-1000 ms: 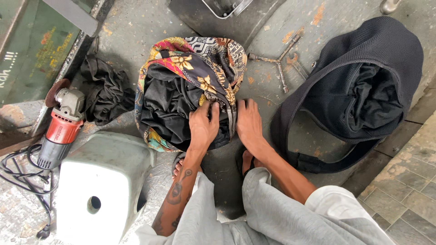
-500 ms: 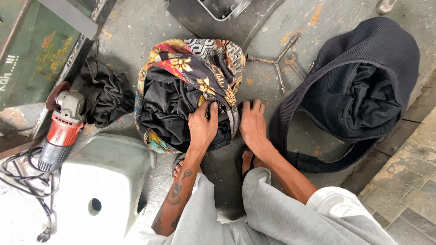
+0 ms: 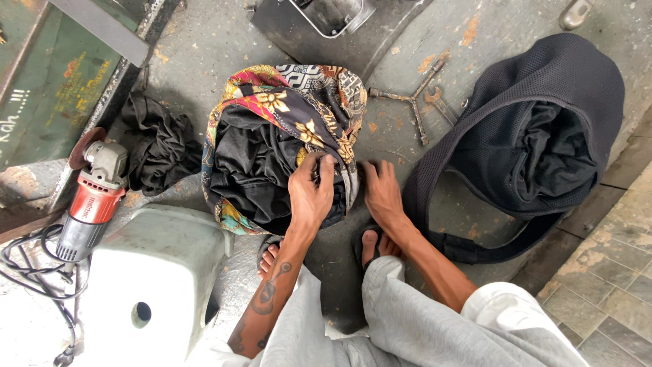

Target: The person rummages through two bags, removes a small metal part, and places it on a workbench among other mechanical components. They then pick up and examine the part closely.

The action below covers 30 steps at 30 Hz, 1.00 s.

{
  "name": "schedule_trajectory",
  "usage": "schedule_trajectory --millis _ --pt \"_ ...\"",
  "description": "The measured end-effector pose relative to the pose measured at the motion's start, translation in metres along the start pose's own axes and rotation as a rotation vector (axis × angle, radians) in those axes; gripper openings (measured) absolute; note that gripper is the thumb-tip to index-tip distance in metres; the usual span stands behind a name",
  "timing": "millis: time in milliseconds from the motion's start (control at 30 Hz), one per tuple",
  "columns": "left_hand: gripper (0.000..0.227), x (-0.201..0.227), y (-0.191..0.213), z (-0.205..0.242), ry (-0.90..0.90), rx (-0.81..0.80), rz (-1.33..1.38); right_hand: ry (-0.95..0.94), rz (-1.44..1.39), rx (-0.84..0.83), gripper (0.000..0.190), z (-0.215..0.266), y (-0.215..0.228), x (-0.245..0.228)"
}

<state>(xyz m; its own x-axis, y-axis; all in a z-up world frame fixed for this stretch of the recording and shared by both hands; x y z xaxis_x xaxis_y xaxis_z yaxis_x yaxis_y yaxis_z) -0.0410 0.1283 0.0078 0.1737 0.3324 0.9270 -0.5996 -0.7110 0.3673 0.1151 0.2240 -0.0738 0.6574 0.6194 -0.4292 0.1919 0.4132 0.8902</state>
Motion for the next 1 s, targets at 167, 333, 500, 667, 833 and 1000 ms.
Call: schedule_trajectory --millis 167,333,500,667,833,1000 --pt "0.021 -0.019 -0.003 -0.005 0.067 -0.037 0.043 -0.083 -0.208 0.000 0.044 -0.003 -0.003 0.016" --pt "0.037 -0.022 -0.013 -0.018 0.096 -0.079 0.306 -0.096 -0.107 0.212 0.014 -0.071 0.041 0.010" --pt "0.039 -0.044 -0.037 -0.053 0.224 -0.157 0.675 0.030 -0.206 0.304 0.013 -0.177 0.056 0.005" --pt "0.033 -0.078 -0.050 -0.064 0.474 -0.152 0.853 -0.071 0.026 0.277 0.017 -0.211 0.051 -0.012" --pt "0.027 -0.073 -0.044 -0.063 0.495 -0.100 0.894 -0.175 -0.025 0.204 0.017 -0.188 0.076 -0.032" --pt "0.025 -0.052 -0.035 -0.048 0.532 -0.027 0.865 0.081 -0.299 0.251 0.010 -0.095 0.097 -0.081"
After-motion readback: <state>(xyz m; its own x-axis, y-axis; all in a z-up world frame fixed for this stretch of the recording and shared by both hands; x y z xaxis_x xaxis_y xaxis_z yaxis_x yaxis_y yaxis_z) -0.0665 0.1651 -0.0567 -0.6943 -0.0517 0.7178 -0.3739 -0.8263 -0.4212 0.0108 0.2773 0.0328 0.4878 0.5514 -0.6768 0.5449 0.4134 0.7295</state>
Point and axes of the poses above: each hand's wrist, its own z-axis away from the middle knuckle, its own y-axis out of the back of the hand, x = y × z, the point moved 9 cm from there along -z, towards the middle knuckle, and after that the axes turned 8 degrees about -y, right-handed, at the moved point
